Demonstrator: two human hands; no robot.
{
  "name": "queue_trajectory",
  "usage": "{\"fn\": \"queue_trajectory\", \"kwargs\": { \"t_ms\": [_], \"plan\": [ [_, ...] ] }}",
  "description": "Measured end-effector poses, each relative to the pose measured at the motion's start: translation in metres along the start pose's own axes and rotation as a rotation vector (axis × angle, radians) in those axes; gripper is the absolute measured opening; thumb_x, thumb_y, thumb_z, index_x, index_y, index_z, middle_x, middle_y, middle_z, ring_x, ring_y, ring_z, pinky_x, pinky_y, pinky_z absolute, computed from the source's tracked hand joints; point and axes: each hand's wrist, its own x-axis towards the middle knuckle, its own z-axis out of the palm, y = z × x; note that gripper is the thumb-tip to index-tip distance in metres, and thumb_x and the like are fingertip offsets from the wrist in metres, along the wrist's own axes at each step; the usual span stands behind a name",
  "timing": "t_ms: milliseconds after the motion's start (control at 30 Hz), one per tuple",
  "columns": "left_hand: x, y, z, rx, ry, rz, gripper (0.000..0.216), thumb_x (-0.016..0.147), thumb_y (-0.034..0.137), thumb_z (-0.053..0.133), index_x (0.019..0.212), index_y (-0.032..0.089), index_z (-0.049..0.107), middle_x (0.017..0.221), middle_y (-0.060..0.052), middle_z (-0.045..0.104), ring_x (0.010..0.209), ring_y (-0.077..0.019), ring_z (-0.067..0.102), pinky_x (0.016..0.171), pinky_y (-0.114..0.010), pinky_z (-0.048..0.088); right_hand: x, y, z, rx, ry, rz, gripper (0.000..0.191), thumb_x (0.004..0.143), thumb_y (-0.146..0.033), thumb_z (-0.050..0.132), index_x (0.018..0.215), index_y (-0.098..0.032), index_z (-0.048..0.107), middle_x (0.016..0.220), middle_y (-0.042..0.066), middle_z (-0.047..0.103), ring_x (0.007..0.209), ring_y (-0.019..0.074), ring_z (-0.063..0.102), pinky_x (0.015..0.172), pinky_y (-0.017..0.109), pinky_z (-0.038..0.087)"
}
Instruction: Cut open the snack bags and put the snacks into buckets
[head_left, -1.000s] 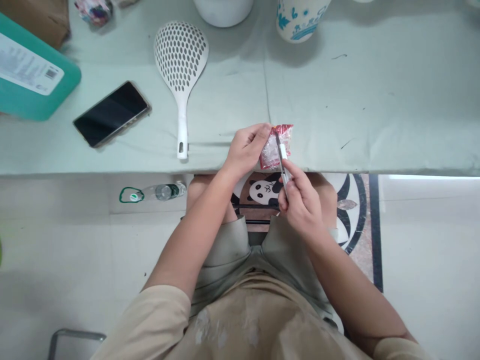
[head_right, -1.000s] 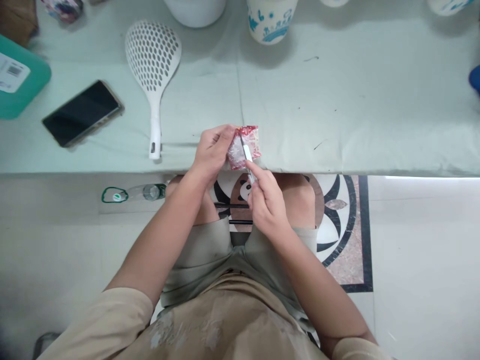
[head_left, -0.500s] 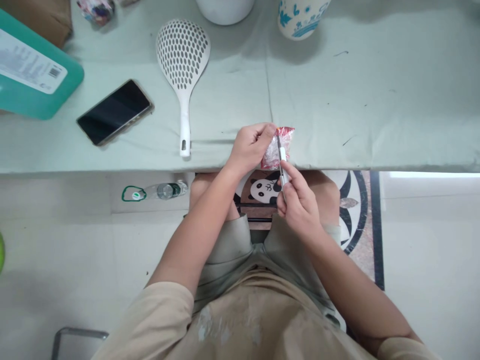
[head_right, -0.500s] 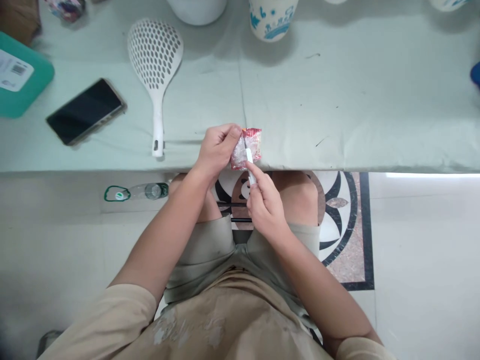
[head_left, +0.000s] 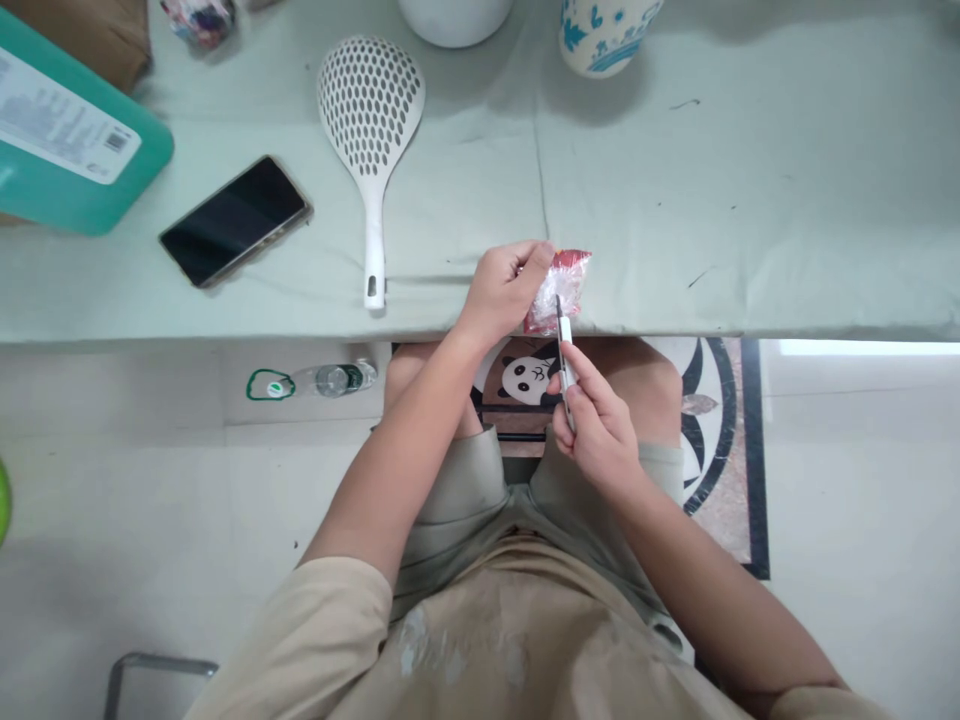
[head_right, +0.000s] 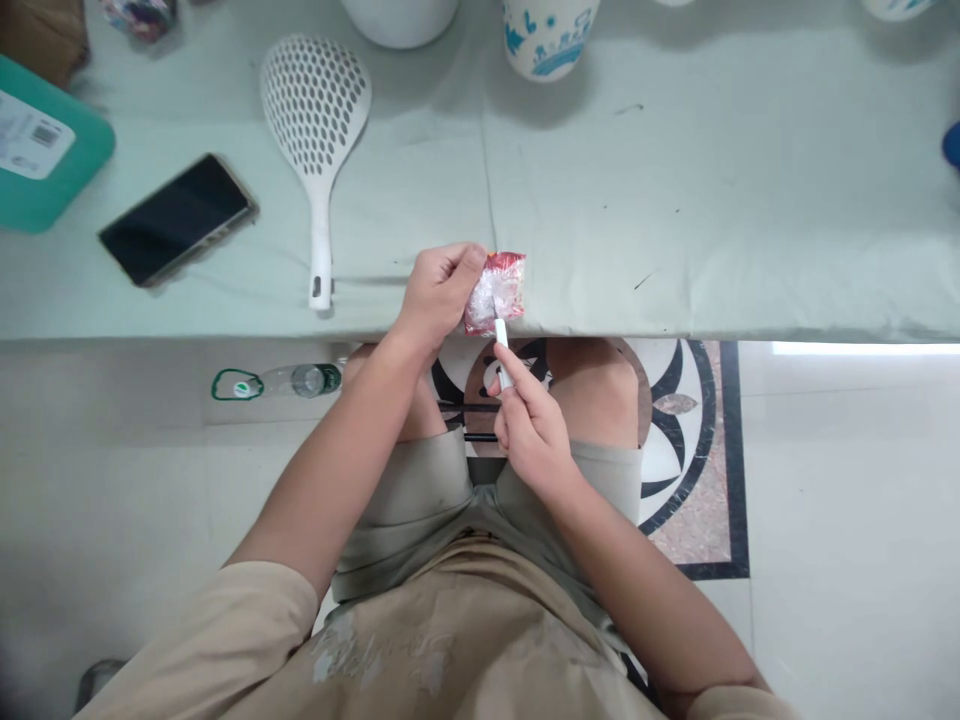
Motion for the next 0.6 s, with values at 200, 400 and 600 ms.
{"fn": "queue_trajectory", "kwargs": {
  "t_ms": [200, 400, 600],
  "plan": [
    [0.0002, 0.0009, 0.0017, -0.082, 0.004, -0.053, 0.057, 0.095, 0.057, 0.067, 0.06, 0.02, 0.041, 0.061, 0.003, 0.031, 0.059, -0.0103, 0.038, 0.055, -0.026, 0.035, -0.0025, 0.0058, -0.0027, 0.0, -0.01, 0.0, 0.051, 0.1, -0.029, 0.051, 0.149, -0.037, 0.06, 0.096, 0.001, 0.062, 0.047, 0.0037, 0.04, 0.037, 0.021, 0.036],
    [0.0023, -0.0043, 0.0011, -0.101, -0.003, -0.038, 0.056, 0.096, 0.057, 0.066, 0.061, 0.02, 0.043, 0.061, 0.003, 0.034, 0.059, -0.0103, 0.039, 0.055, -0.026, 0.037, -0.0042, 0.0107, -0.0074, -0.011, -0.027, -0.002, 0.046, 0.101, -0.031, 0.051, 0.145, -0.036, 0.064, 0.098, 0.001, 0.062, 0.047, 0.0033, 0.042, 0.039, 0.021, 0.037],
    [0.0022, -0.0033, 0.0003, -0.089, 0.005, -0.048, 0.056, 0.094, 0.06, 0.066, 0.062, 0.02, 0.044, 0.061, 0.002, 0.036, 0.06, -0.0108, 0.043, 0.057, -0.027, 0.037, -0.0084, 0.0101, -0.0076, -0.009, -0.045, 0.002, 0.046, 0.102, -0.035, 0.052, 0.147, -0.033, 0.062, 0.096, 0.001, 0.061, 0.048, 0.0034, 0.04, 0.04, 0.021, 0.036]
  ]
}}
